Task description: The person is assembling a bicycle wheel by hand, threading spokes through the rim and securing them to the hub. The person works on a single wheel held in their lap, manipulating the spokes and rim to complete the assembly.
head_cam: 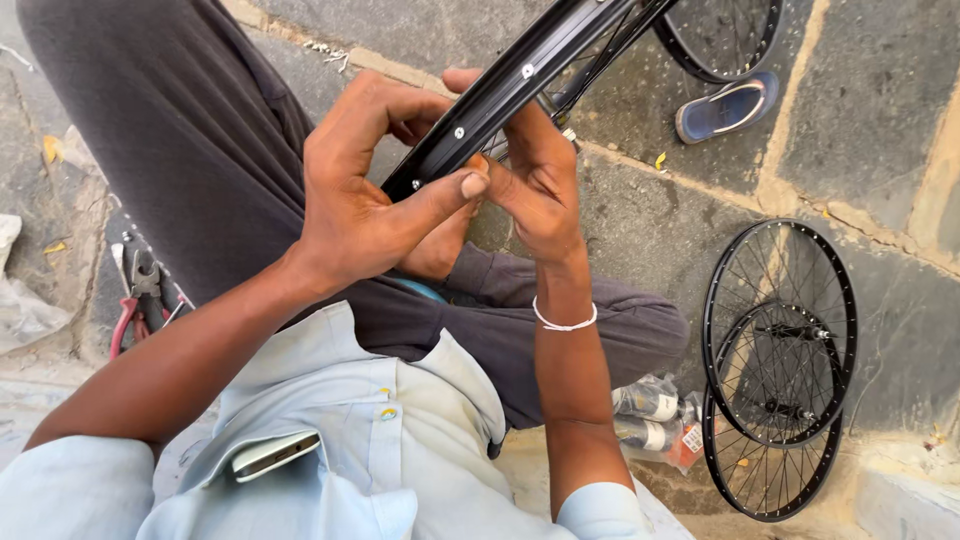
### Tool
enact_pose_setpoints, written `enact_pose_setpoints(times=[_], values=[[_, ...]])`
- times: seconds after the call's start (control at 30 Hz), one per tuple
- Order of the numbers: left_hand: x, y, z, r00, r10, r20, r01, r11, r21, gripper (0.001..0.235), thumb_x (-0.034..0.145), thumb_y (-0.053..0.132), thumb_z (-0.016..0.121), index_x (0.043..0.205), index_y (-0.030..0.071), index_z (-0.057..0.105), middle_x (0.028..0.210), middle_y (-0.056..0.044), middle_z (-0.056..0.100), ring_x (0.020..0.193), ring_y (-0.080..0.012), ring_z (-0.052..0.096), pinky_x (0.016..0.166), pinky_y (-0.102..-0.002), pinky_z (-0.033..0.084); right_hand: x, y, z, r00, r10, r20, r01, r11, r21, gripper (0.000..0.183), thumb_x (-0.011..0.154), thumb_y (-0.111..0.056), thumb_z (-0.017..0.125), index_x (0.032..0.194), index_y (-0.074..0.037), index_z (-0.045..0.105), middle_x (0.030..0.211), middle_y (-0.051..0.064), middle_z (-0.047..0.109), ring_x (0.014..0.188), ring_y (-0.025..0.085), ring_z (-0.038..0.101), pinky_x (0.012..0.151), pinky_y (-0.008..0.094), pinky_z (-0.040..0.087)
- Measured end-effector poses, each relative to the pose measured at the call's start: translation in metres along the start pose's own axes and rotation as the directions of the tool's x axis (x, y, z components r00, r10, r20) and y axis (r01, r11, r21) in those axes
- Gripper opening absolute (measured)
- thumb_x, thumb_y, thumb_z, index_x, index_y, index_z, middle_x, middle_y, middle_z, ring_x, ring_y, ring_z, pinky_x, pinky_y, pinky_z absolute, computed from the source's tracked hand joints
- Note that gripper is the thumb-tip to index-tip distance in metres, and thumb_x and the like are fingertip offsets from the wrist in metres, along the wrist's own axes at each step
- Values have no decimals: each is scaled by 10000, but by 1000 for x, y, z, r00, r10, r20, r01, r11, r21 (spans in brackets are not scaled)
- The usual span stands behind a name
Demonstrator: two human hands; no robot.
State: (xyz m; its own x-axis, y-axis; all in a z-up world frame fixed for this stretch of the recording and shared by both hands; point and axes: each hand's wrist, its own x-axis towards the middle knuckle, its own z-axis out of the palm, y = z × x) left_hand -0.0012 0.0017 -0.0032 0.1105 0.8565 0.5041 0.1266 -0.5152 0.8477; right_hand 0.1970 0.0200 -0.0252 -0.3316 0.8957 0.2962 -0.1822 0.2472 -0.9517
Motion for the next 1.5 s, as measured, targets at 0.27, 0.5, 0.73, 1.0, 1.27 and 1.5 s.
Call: enact_pose_setpoints(times=[0.27,0.5,0.73,1.0,1.27,1.5], values=[[2,4,3,994,-105,37,109,982,-151,419,946,142,842,1270,18,607,1177,-60,568,1038,-120,587,908,-258,504,-12,20,28,917,-217,-335,-5,833,-553,445,950,-311,758,1219,14,617,1173,123,686,1096,236,689,945,295,515],[11,11,-3,982,-28,185,31,999,-18,451,884,121,831,1256,-37,632,1220,-112,595,1121,-183,617,933,-302,505,-20,31,88,698,-567,-437,66,659,-749,359,1118,-208,573,1378,27,492,1422,244,574,1260,356,647,1055,397,565],[5,6,3,989,-111,102,119,990,-72,308,993,102,843,1213,-6,658,1114,-86,631,988,-129,626,861,-258,505,0,-6,2,968,-245,-55,132,683,-718,390,938,-129,689,1241,76,556,1162,229,695,1090,387,708,951,465,561],[15,9,-5,992,40,118,-45,998,39,416,905,117,838,1252,-29,662,1206,-129,626,1072,-179,631,924,-290,519,-9,21,99,733,-541,-412,98,684,-723,318,1098,-146,568,1369,17,531,1469,199,540,1338,353,589,1141,393,510],[0,5,2,993,-116,35,118,991,-59,397,949,148,901,1245,1,682,1119,-98,651,963,-157,660,827,-266,524,5,-9,22,965,-171,-196,-15,715,-699,386,973,-229,717,1230,35,605,1168,149,685,1058,283,732,871,364,563],[7,-2,-5,994,43,103,-40,999,-31,408,948,117,869,1267,-22,656,1142,-120,644,1002,-182,658,882,-285,545,-23,31,97,730,-516,-448,91,723,-685,379,1168,-265,558,1433,-6,478,1511,143,547,1362,286,587,1160,355,494]])
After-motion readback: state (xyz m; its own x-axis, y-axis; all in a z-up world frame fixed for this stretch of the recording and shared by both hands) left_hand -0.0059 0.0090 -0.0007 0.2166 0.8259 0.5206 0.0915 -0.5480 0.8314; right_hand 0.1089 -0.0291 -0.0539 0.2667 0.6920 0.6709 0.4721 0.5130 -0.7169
